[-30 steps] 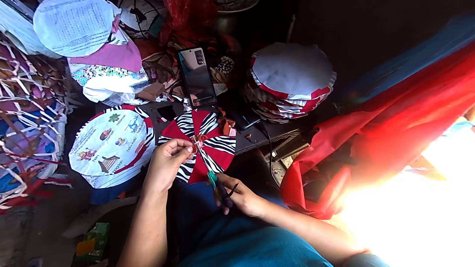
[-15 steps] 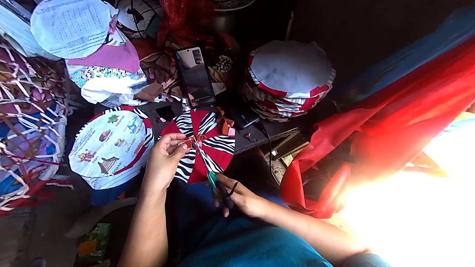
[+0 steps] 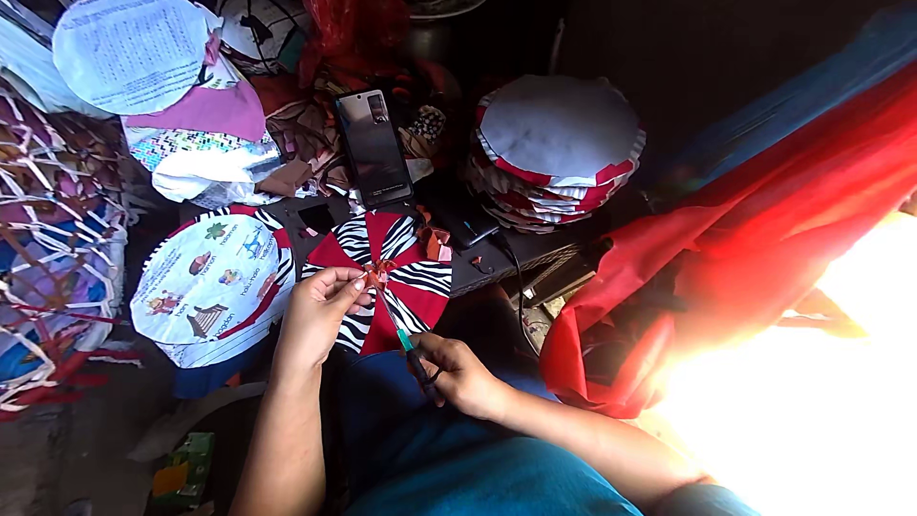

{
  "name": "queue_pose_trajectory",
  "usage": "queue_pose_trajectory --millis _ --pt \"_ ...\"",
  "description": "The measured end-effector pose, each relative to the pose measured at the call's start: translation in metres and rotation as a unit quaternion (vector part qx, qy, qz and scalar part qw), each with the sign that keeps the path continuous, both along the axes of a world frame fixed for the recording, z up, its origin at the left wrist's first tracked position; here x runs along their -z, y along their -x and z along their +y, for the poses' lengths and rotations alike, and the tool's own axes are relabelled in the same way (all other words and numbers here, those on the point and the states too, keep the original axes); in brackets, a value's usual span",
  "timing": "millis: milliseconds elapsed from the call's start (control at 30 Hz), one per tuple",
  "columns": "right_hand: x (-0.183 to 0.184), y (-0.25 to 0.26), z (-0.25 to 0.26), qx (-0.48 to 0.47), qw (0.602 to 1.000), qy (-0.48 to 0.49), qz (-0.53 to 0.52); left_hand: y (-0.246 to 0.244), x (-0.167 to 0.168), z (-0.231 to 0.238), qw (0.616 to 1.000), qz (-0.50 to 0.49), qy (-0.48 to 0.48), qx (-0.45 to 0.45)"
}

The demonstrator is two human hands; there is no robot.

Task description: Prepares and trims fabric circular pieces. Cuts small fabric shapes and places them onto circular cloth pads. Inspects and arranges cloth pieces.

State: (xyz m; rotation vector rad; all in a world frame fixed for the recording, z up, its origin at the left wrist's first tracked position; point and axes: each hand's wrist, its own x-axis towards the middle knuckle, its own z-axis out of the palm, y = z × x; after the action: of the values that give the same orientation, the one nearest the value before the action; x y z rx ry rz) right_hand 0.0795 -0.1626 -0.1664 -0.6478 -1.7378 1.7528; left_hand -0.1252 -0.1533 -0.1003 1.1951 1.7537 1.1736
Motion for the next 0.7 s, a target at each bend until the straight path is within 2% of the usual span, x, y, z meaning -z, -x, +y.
queue_pose_trajectory --millis 133,267,567,700 --pt "0.0010 -0.0017 0.0021 -0.042 0.997 0.065 0.011 0.0013 0.0008 0.0005 1.000 -0.009 0.000 -0.008" --pt "0.0012 -0.0042 0.0015 -0.094 0.993 0.071 0.015 -0.0001 -0.0009 -0.0009 1.000 -0.012 0.002 -0.004" --pt "-0.0058 0.0003 0.0003 -0.016 0.996 0.087 0.021 0.0027 -0.0013 -0.0007 1.000 0.016 0.009 0.011" --pt "-0.0039 -0.0018 0.0036 -0.049 0.995 0.088 0.023 0.0022 -0.0028 0.0028 1.000 -0.002 0.016 -0.014"
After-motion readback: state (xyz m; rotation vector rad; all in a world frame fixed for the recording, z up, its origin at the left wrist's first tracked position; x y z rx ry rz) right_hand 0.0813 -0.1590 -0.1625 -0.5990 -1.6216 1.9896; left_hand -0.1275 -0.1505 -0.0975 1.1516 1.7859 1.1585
